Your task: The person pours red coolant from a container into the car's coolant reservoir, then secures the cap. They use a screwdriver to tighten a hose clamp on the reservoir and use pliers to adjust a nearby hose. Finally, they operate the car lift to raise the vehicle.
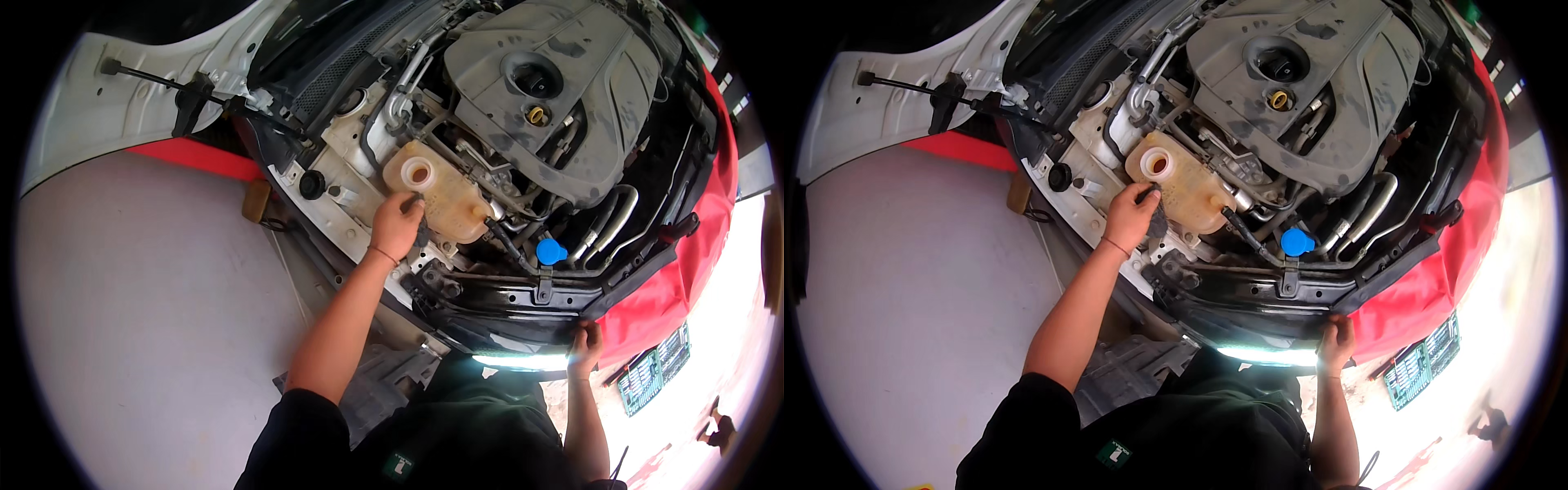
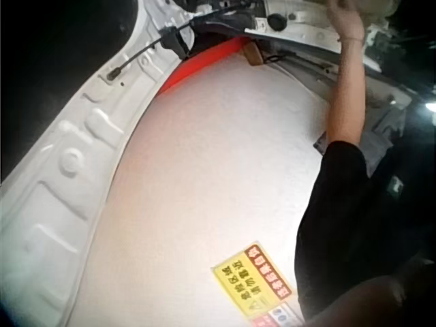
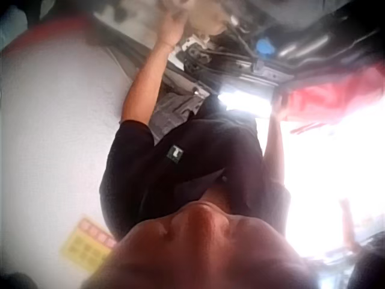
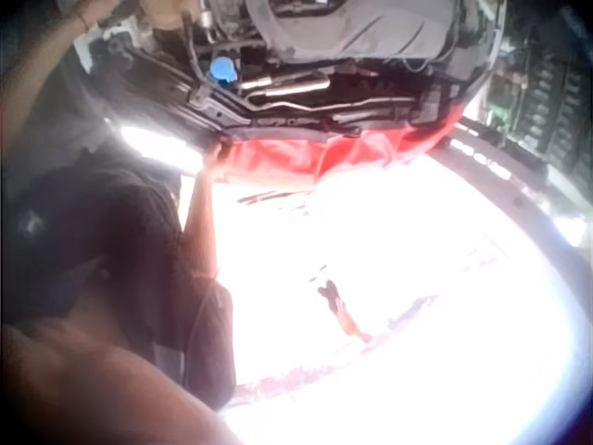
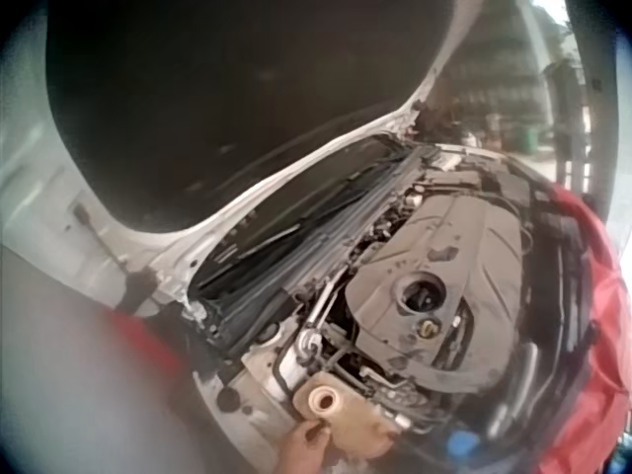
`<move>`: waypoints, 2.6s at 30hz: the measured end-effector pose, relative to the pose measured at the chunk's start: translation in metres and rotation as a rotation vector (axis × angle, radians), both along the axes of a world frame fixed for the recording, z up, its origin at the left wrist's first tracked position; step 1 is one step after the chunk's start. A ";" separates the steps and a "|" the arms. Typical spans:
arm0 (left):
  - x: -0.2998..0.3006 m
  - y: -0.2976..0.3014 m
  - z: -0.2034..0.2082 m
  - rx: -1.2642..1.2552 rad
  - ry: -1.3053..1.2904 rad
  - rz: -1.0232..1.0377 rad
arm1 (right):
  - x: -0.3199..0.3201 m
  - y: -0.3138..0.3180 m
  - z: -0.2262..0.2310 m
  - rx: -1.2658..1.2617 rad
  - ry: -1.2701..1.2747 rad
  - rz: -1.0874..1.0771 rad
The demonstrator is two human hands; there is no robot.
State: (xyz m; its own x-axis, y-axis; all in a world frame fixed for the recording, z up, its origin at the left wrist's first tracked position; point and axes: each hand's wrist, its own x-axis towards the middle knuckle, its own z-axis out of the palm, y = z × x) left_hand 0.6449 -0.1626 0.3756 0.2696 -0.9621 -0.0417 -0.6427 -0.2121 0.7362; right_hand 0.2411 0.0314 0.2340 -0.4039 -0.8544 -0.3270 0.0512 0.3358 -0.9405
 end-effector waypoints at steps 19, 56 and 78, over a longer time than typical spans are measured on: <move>-0.033 -0.035 -0.001 -0.361 -0.521 -0.612 | 0.002 -0.005 0.011 0.039 0.020 0.001; 0.042 -0.075 0.020 -0.256 -0.516 -0.421 | 0.011 -0.019 0.033 0.124 0.082 -0.022; 0.096 -0.003 0.053 -0.233 -0.303 -0.134 | 0.000 -0.007 0.001 -0.024 0.128 -0.038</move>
State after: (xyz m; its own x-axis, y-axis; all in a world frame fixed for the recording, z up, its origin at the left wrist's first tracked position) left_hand 0.7407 -0.1652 0.4288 0.1082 -0.9637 0.2442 -0.8483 0.0385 0.5280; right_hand 0.2409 0.0239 0.2349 -0.4733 -0.8446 -0.2503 -0.0577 0.3132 -0.9479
